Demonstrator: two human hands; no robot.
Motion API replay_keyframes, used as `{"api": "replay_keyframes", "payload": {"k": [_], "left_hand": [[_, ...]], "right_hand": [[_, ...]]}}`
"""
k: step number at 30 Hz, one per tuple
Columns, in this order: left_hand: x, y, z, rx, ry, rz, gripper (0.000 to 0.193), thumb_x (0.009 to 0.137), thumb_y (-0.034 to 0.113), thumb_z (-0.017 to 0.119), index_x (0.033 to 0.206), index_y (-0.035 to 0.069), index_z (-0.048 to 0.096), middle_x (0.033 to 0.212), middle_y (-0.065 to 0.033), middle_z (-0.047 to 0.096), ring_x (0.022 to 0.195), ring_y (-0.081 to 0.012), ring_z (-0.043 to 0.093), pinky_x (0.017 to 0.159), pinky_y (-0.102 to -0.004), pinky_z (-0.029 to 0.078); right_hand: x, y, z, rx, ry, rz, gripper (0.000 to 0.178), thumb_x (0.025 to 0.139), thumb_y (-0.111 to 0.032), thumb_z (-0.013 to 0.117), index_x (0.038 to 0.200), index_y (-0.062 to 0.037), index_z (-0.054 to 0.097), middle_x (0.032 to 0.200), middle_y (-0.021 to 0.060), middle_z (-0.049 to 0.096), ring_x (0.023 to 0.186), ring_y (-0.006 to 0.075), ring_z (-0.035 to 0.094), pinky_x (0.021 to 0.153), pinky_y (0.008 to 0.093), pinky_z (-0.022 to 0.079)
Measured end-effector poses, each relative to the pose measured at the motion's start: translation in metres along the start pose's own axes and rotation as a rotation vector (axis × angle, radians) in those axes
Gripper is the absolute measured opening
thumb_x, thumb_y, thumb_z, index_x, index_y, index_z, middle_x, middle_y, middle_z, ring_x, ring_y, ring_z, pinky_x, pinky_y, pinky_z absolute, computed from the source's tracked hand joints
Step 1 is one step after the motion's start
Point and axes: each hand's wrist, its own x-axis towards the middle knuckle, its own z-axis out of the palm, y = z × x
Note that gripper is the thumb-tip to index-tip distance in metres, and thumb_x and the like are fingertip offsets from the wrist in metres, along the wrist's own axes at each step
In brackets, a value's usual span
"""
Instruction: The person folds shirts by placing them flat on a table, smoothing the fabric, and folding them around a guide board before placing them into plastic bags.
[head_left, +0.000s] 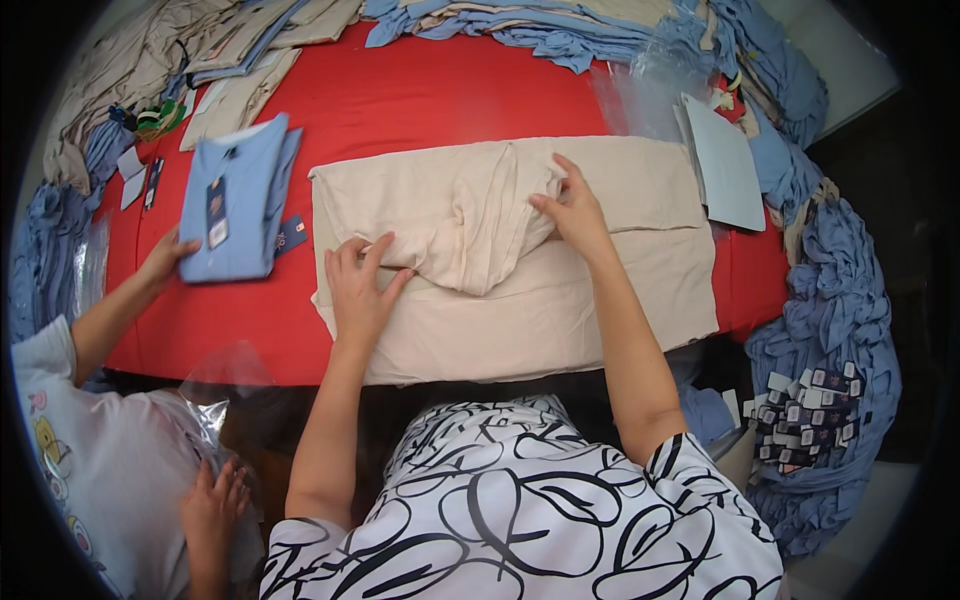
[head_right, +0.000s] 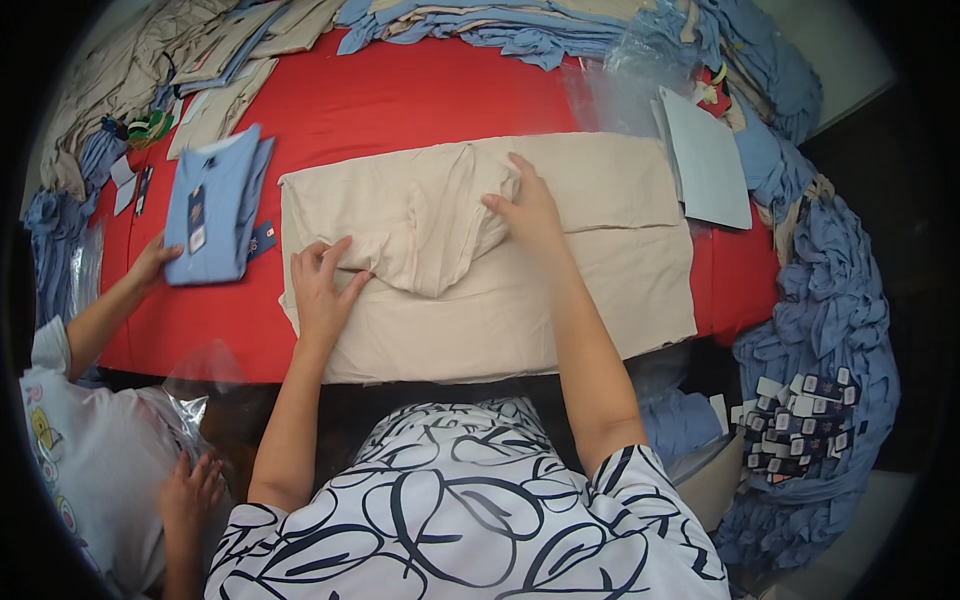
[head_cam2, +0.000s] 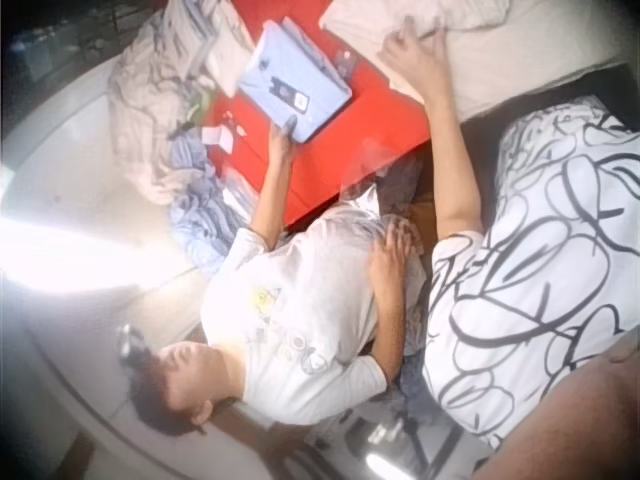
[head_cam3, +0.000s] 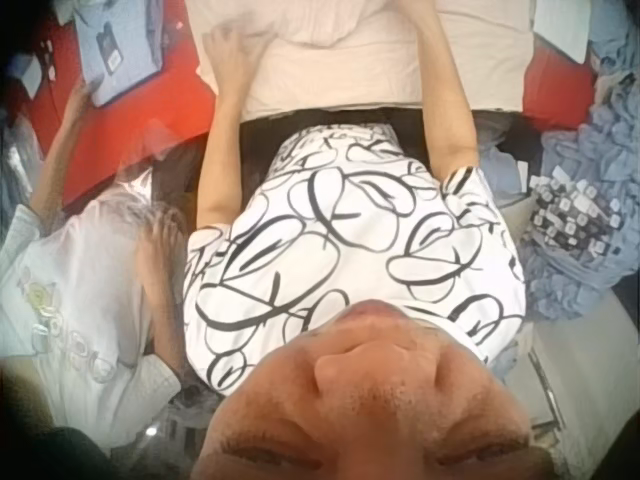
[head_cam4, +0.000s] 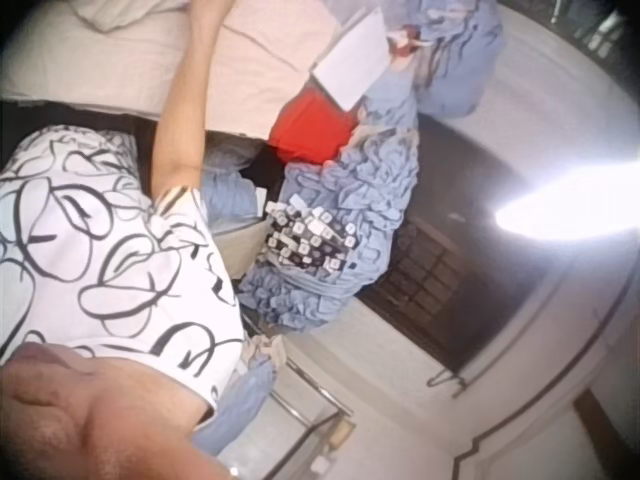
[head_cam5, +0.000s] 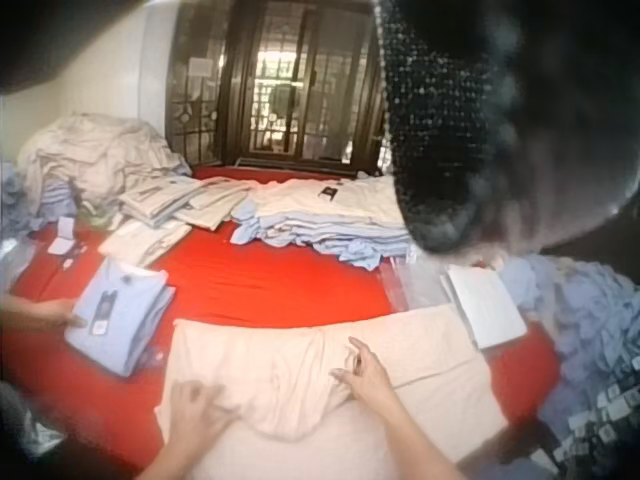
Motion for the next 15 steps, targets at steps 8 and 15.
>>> {"api": "replay_keyframes", "payload": {"k": [8, 15], "left_hand": [[0.0, 0.0, -0.001, -0.056, 0.005, -0.024, 0.046, 0.075, 0.03, 0.081, 0.116, 0.014, 0.069, 0.114, -0.0152, 0.051, 0.111, -0.0348, 0.048, 0.109, -0.0577, 0.029], [0.017, -0.018, -0.041, -0.144, -0.354, -0.065, 0.056, 0.074, 0.014, 0.077, 0.128, 0.014, 0.06, 0.119, -0.0108, 0.057, 0.116, -0.0314, 0.047, 0.108, -0.044, 0.034]], "right_hand": [[-0.008, 0.008, -0.009, -0.217, 0.02, -0.014, 0.034, 0.083, -0.019, 0.074, 0.112, -0.0024, 0.066, 0.098, 0.0109, 0.06, 0.079, 0.02, 0.057, 0.075, 0.0321, 0.049], [-0.105, -0.069, -0.024, -0.138, -0.465, -0.239, 0.024, 0.084, -0.011, 0.069, 0.108, -0.0058, 0.067, 0.093, 0.009, 0.06, 0.084, 0.0229, 0.062, 0.075, 0.0336, 0.051]]}}
